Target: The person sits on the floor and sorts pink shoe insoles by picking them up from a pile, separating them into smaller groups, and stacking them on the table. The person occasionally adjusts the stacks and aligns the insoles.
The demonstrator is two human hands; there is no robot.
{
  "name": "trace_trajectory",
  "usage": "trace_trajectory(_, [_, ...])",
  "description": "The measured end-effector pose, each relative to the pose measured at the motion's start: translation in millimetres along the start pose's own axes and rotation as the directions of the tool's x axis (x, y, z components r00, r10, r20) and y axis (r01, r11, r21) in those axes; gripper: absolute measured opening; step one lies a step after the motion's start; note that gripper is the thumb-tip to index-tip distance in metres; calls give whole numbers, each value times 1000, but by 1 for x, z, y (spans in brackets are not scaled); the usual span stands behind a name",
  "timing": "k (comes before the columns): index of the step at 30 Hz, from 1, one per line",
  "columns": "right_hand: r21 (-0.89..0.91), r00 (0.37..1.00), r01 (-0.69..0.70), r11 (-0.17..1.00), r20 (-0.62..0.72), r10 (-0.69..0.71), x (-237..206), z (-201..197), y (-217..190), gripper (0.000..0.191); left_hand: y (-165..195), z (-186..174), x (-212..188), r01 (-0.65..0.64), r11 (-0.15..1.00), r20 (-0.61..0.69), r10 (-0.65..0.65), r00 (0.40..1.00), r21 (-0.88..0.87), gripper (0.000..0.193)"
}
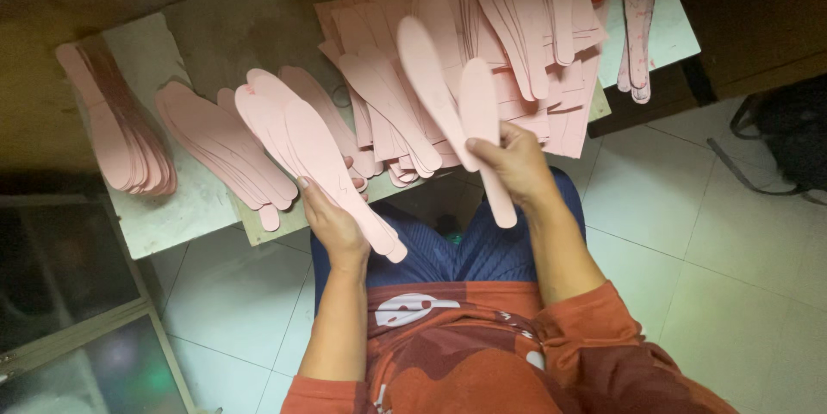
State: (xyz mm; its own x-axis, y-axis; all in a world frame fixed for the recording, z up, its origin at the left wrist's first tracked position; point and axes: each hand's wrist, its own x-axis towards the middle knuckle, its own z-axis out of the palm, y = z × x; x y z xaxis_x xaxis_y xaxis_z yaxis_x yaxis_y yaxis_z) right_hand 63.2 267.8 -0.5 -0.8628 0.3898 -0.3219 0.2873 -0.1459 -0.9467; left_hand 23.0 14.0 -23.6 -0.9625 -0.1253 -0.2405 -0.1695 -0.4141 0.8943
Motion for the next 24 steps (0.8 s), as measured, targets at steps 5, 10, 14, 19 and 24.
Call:
trace_trajectory(5, [-70,986,-52,996,156,62,-10,33,12,27,12,-11,5,-34,993,-115,48,992,116,51])
trace_trajectory(10, [-20,996,-43,999,79,45,-12,52,15,22,16,-32,15,-52,996,-194,65,979,73,43])
trace_trajectory(14, [-18,996,28,999,81,-27,-17,67,13,20,15,-47,24,-63,997,-219,53,974,-37,37])
trace_trajectory(19, [-256,993,69,964,106,-43,-32,97,1,24,15,-54,24,-80,987,-136,61,989,-139,33])
trace_trajectory(24, [-449,993,69,891,120,-16,-43,128,-6,27,19,-53,19,-84,985,-32,80,996,-148,34])
